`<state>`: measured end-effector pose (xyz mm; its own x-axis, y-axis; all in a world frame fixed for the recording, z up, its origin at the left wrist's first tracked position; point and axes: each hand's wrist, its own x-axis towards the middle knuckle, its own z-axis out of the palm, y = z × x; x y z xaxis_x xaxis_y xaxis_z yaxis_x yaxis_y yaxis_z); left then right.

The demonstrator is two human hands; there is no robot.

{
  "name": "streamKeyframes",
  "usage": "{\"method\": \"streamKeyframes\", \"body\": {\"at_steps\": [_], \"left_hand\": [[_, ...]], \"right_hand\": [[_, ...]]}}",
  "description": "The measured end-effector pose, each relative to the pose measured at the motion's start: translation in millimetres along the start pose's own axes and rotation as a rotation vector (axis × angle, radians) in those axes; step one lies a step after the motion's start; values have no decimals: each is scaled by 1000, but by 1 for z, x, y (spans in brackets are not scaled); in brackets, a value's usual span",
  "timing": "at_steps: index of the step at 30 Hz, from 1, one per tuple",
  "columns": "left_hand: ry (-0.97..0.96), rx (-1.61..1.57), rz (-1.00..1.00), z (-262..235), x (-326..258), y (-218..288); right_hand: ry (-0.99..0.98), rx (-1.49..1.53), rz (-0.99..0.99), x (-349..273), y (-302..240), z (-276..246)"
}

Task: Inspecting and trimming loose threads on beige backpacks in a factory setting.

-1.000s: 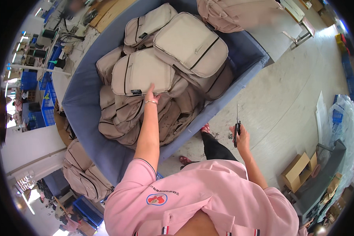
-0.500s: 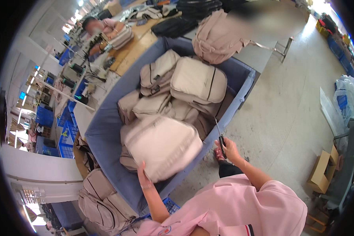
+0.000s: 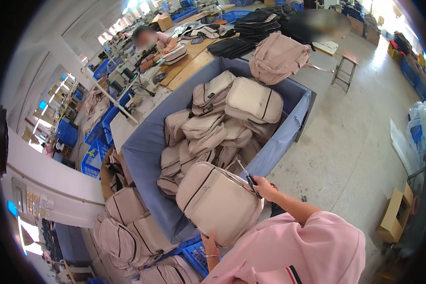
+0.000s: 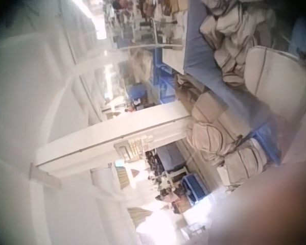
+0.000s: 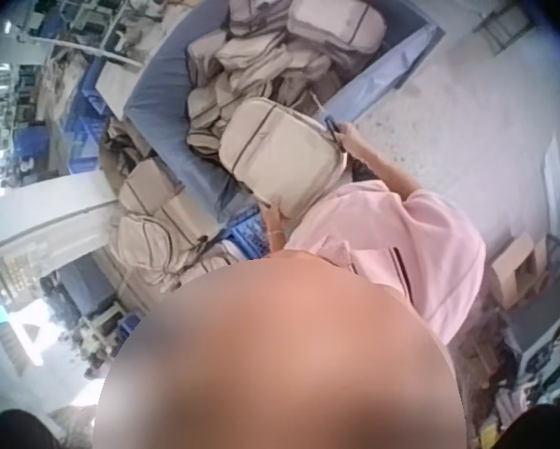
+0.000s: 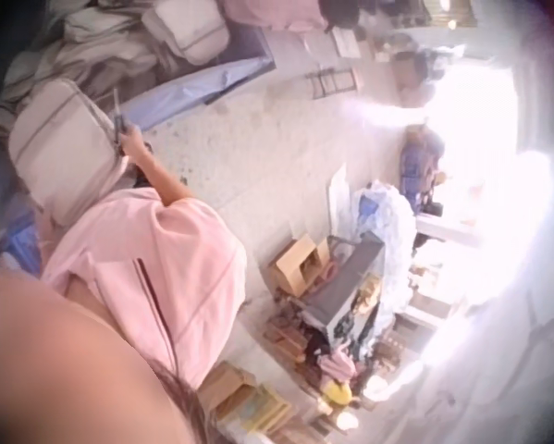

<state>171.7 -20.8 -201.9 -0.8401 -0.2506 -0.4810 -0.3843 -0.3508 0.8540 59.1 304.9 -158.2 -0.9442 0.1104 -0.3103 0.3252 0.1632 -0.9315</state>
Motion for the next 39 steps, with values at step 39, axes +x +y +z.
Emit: {"method": "streamKeyframes", "body": {"at_steps": [39], "left_hand": [[56,-76,-217,8,-20,-16]], "right_hand": [[134,-412,24,-62,17,-20]]}}
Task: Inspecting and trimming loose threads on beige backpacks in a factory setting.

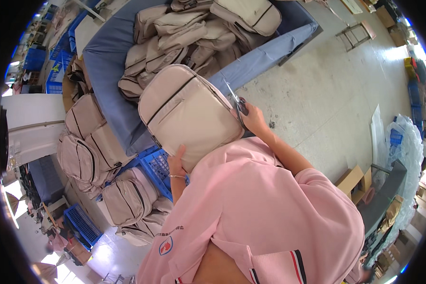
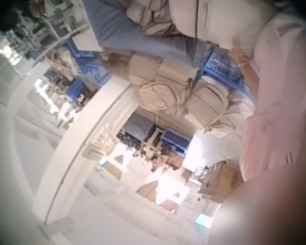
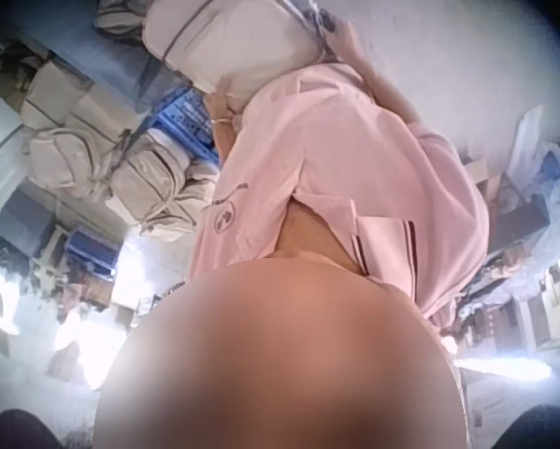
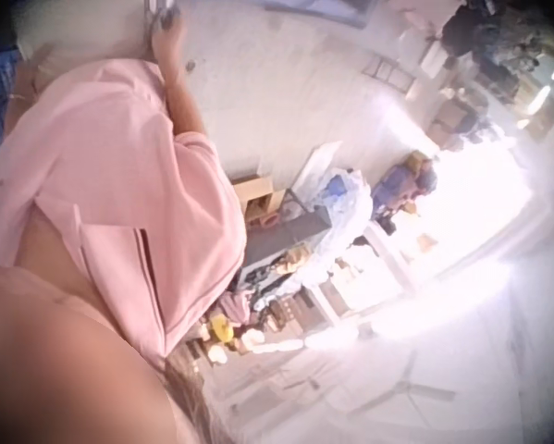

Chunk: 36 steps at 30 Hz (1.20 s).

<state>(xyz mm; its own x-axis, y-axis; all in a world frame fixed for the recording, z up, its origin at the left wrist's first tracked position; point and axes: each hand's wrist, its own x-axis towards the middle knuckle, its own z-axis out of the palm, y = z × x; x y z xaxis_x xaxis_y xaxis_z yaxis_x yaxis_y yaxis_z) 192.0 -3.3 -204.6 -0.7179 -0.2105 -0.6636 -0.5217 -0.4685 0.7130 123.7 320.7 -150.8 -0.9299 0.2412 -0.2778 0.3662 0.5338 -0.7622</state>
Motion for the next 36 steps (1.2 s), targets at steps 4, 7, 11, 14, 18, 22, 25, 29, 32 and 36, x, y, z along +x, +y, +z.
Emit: {"method": "streamKeyframes", "body": {"at_steps": [4,7,11,14,18,22,25,29,32,36], "left_hand": [[-5,25,-27,-9,1,-7],[-25,65,1,-7,-3,-7],[-53,0,-45,-9,-1,-9],[-53,12,-23,-8,-1,-11],[-41,38,-29,-4,-3,-10],[-56,40,-25,-6,-2,-10],[-46,34,-41,-5,-2,-8],[-39,57,-50,-3,-2,-7],[-53,49,-35,-2,-2,-6],[-23,53,-40,-3,-2,-8]], "right_hand": [[-104,-170,-62,-31,19,-15],[-109,-266,-126,-36,21,-15],[-173,-340,-109,-15,-4,-12],[-157,-383,-146,3,-10,-3],[-218,-421,-152,13,-12,-1],[-196,-409,-170,9,-9,2],[-175,-386,-174,5,-10,3],[-133,-392,-195,5,-3,5],[-143,-398,-183,10,0,3],[-228,-358,-140,12,-3,3]]}}
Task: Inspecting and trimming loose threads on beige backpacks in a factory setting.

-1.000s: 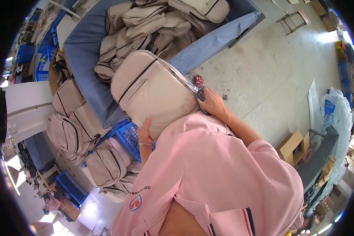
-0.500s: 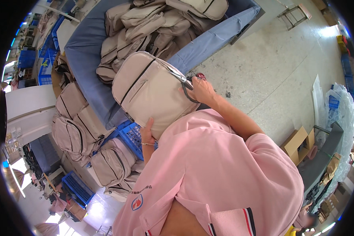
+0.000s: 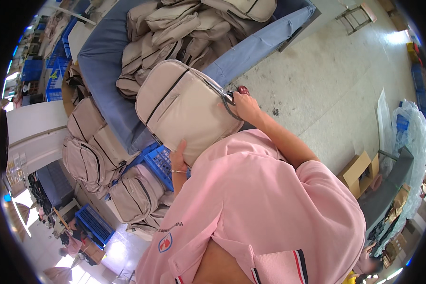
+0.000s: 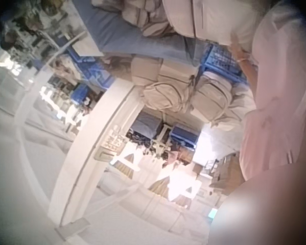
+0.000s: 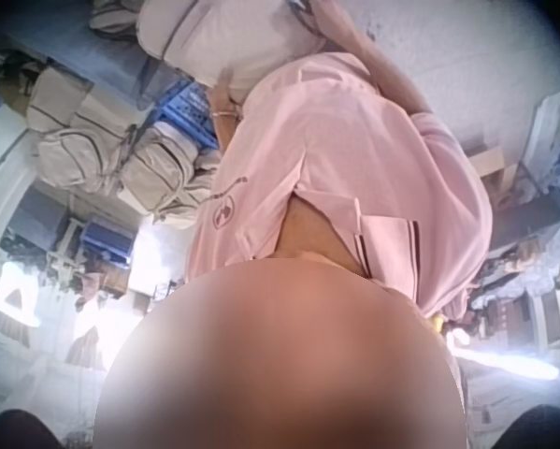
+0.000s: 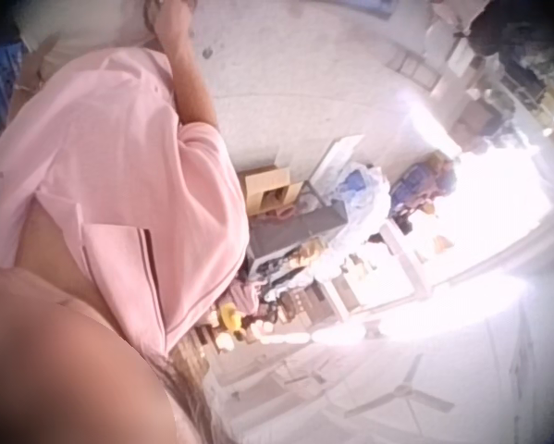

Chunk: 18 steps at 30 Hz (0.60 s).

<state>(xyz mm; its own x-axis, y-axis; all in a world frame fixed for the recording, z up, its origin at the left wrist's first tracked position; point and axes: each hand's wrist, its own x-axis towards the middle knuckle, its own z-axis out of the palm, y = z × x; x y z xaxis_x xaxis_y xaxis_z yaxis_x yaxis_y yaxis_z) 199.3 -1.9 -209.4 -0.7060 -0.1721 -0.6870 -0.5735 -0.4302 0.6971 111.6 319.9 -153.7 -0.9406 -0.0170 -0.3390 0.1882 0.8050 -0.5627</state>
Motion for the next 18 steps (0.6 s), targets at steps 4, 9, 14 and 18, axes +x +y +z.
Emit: {"method": "streamKeyframes", "body": {"at_steps": [4,9,14,18], "left_hand": [[-43,-8,23,-4,3,-3],[-9,5,-7,-4,1,-2],[-12,8,41,-3,-1,-2],[42,151,179,-8,-6,32]], "right_hand": [[103,-31,-70,12,-4,2],[-27,-74,-61,22,-18,-10],[141,-33,-107,22,-2,10],[172,122,-34,20,14,18]]}}
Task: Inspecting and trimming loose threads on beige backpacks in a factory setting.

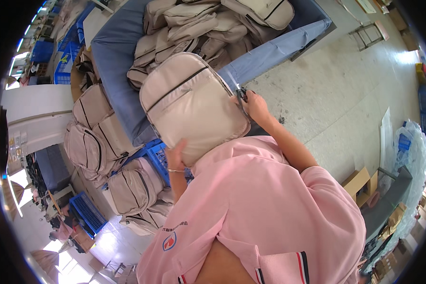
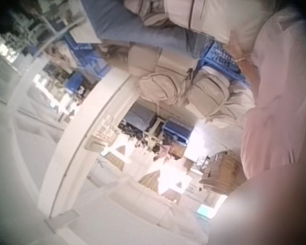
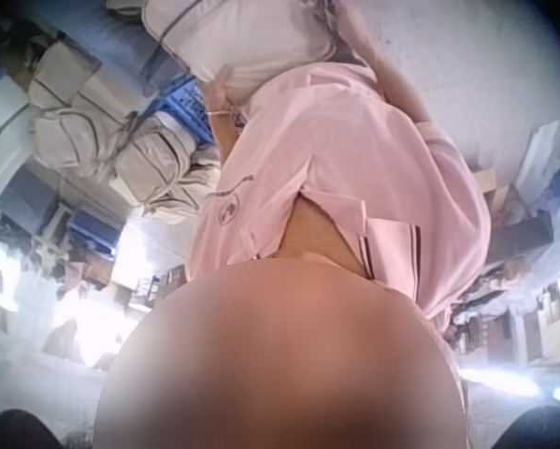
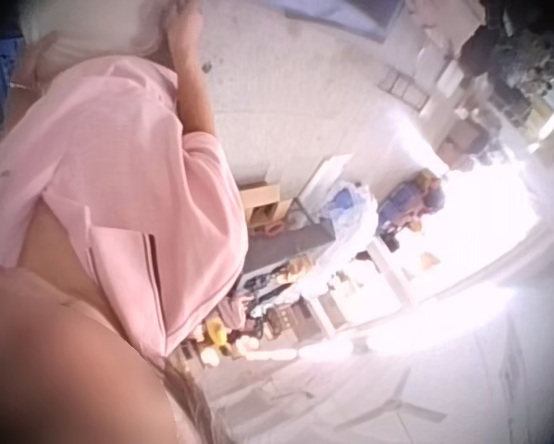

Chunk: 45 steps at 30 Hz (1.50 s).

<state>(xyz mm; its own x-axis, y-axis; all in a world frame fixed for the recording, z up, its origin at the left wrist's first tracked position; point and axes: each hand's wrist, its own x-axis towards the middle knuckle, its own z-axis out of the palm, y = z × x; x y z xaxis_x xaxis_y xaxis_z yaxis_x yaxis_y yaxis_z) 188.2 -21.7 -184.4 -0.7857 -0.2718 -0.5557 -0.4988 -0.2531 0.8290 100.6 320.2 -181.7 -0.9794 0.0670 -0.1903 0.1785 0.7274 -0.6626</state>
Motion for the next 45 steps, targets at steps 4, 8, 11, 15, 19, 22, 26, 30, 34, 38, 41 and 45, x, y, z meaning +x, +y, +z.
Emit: {"method": "streamKeyframes", "body": {"at_steps": [4,8,11,15,19,22,26,30,34,38,41,45], "left_hand": [[-121,287,269,-6,-17,114],[-300,732,246,-33,-4,216],[-489,1109,460,-17,11,271],[-833,1672,705,38,56,305],[-1014,1966,518,107,99,300],[-858,1749,929,113,144,250],[-497,1588,1183,124,176,213],[-171,1363,758,108,171,189],[104,957,590,84,187,158],[96,785,725,81,190,145],[148,739,749,85,189,142],[178,687,749,85,190,138]], "right_hand": [[-59,395,236,-8,-12,-24],[87,498,239,9,10,-32],[162,774,-53,28,-8,-45],[-90,928,-307,43,-47,-51],[5,298,-123,35,-55,-18],[27,216,-53,39,-26,12],[59,251,26,31,25,36],[-11,271,32,33,20,20],[-72,191,10,45,11,11],[-205,78,-45,56,7,1],[-208,-42,-160,69,2,-9],[-275,-115,-198,91,-12,-18]]}}
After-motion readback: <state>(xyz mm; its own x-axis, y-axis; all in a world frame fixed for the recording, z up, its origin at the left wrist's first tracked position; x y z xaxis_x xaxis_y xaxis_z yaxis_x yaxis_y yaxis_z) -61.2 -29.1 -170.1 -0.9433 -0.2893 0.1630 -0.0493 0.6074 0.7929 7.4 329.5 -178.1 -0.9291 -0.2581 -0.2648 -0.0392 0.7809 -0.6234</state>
